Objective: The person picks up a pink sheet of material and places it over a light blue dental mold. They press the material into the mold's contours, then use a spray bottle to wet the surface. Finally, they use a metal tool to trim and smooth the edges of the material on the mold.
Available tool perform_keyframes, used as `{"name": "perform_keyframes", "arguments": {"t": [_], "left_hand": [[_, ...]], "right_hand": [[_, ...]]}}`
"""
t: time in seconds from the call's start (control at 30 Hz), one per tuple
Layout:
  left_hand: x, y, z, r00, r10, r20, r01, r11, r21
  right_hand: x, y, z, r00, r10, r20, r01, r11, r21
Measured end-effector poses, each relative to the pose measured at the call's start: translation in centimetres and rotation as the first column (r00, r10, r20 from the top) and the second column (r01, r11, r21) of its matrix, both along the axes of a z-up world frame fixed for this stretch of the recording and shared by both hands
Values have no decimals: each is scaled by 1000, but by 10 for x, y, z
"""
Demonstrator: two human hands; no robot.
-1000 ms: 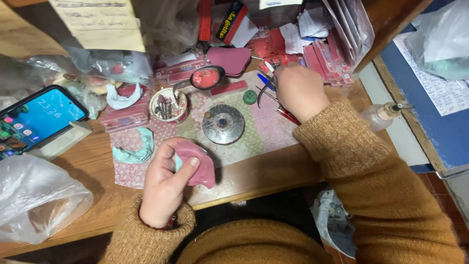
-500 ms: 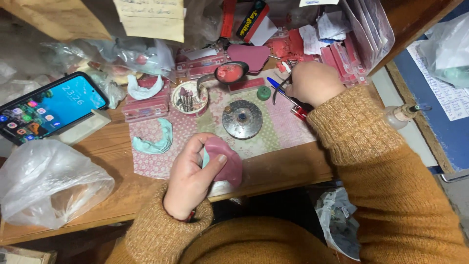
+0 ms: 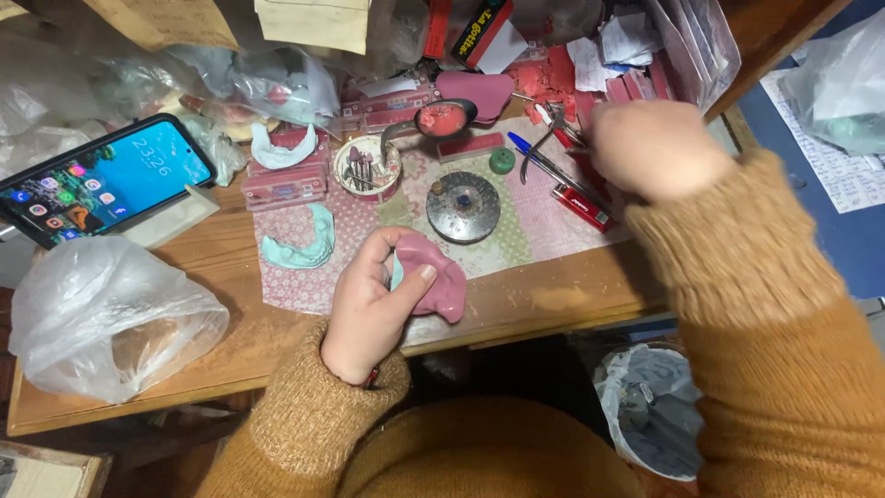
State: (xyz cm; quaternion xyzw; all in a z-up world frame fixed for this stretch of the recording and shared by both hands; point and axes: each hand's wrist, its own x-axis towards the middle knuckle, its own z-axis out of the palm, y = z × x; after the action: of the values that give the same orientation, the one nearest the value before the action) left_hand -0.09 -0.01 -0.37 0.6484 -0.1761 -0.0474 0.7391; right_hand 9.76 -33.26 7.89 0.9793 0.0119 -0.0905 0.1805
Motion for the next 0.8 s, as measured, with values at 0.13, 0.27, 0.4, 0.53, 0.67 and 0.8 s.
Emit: {"name": "perform_keyframes", "arguments": {"t": [0.13, 0.27, 0.4, 0.53, 0.67, 0.8], "left_hand": [[0, 0, -2, 1000, -14, -6, 14, 999, -46], [-1, 0, -1, 1000, -28, -2, 28, 997, -70], [-3, 0, 1, 999, -38, -37, 34, 994, -101], [-2, -1, -3, 999, -36, -38, 31, 991, -128], [-1, -1, -2, 993, -66, -99, 48, 983, -175], [0, -1, -1, 1000, 7, -8, -7, 999, -46]], "right_hand": [[-68, 16, 35, 988, 74, 135, -89, 990, 112], [-100, 5, 12, 963, -57, 262, -200, 498, 844], [-123, 25, 3, 987, -158, -14, -94, -656, 749], [-129, 33, -15, 958, -287, 10, -219, -705, 674], [-117, 16, -35, 838, -384, 387, -529, -404, 746], [-96, 10, -37, 866, -341, 365, -385, 9, 923]]}}
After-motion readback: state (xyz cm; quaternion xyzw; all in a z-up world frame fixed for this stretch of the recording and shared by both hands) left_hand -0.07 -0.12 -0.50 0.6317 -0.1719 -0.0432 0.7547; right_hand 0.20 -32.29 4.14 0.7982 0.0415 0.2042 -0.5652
